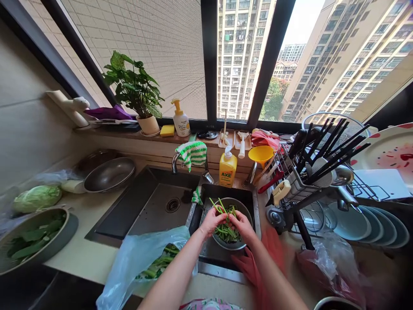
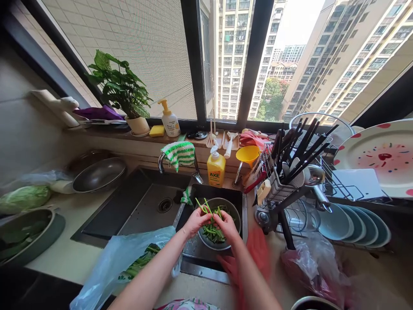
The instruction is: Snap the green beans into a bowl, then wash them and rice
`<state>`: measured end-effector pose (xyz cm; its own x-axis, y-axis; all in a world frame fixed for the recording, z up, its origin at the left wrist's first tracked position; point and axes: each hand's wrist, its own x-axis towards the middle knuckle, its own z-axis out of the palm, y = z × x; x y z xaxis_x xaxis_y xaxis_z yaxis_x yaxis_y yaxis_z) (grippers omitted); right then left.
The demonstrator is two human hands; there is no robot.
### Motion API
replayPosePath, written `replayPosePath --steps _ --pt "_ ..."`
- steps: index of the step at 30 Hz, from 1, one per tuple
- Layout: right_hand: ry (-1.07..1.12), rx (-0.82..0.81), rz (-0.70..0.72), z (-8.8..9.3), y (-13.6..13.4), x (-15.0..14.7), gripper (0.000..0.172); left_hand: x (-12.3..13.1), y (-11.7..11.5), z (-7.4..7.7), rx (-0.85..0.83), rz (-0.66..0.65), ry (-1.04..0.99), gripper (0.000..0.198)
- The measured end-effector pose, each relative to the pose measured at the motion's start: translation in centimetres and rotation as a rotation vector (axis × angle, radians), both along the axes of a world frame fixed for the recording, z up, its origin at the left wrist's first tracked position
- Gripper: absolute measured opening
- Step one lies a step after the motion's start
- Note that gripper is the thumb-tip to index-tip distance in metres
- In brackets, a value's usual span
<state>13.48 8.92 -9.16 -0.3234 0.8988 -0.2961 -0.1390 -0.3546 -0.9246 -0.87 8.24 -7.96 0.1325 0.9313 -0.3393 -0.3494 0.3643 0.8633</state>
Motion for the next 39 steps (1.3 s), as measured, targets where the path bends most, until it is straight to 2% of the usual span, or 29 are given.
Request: replayPosePath --steps 4,7,11,13,15,18,20,22,26,29,33,35,39 --pt "-0.113 0.063 0.017 0.0 0.4 0.2 0.037 -0.1 0.4 -0.4 0.152 -0.142 0.263 0.024" --pt "-0.205 0.126 0.047 -0.4 0.7 0.2 0.034 0.0 0.5 -0.5 0.280 -0.228 0.570 0.018" --pt "-0.611 0.437 0.135 -0.5 0.9 0.5 0.018 0.3 0.0 0.0 0.383 -0.392 1.023 0.016" --pt "-0.833 0.564 0.212 -0.2 0.8 0.8 0.011 0.3 -0.3 0.4 0.401 -0.466 1.113 0.021" --pt "-0.977 0.646 0.294 0.1 0.6 1.3 0.007 -0.2 -0.3 0.5 0.357 -0.455 1.078 0.021" --pt "-1.053 0.708 0.408 -0.6 0.4 2.1 0.006 -1.4 0.4 0.2 0.264 -0.366 0.965 0.020" --pt "-1.063 0.661 0.382 -1.7 0.6 2.5 0.008 -2.0 1.2 -0.3 0.230 -0.313 0.907 0.018" --pt "-1.054 0.550 0.271 -2.9 0.9 2.5 0.011 -2.0 1.9 -1.0 0.188 -0.248 0.820 0.015" --pt "-0.809 0.469 0.100 -4.2 1.3 1.6 0.025 -0.8 2.3 -2.3 0.089 -0.121 0.605 0.015" --pt "-0.528 0.432 0.088 -3.9 1.1 0.5 0.024 -0.2 1.8 -2.7 0.040 -0.053 0.471 0.026" --pt "-0.266 0.238 0.087 -3.3 0.7 -0.6 0.026 -0.5 1.1 -2.4 -0.083 0.001 0.249 0.041" --pt "-0.207 0.186 0.092 -3.0 0.7 -0.8 0.025 -0.6 0.9 -2.1 -0.154 0.014 0.151 0.044" --pt "-0.241 0.266 0.048 -2.3 0.5 -0.7 0.024 -0.5 0.8 -1.8 -0.177 0.015 0.115 0.043"
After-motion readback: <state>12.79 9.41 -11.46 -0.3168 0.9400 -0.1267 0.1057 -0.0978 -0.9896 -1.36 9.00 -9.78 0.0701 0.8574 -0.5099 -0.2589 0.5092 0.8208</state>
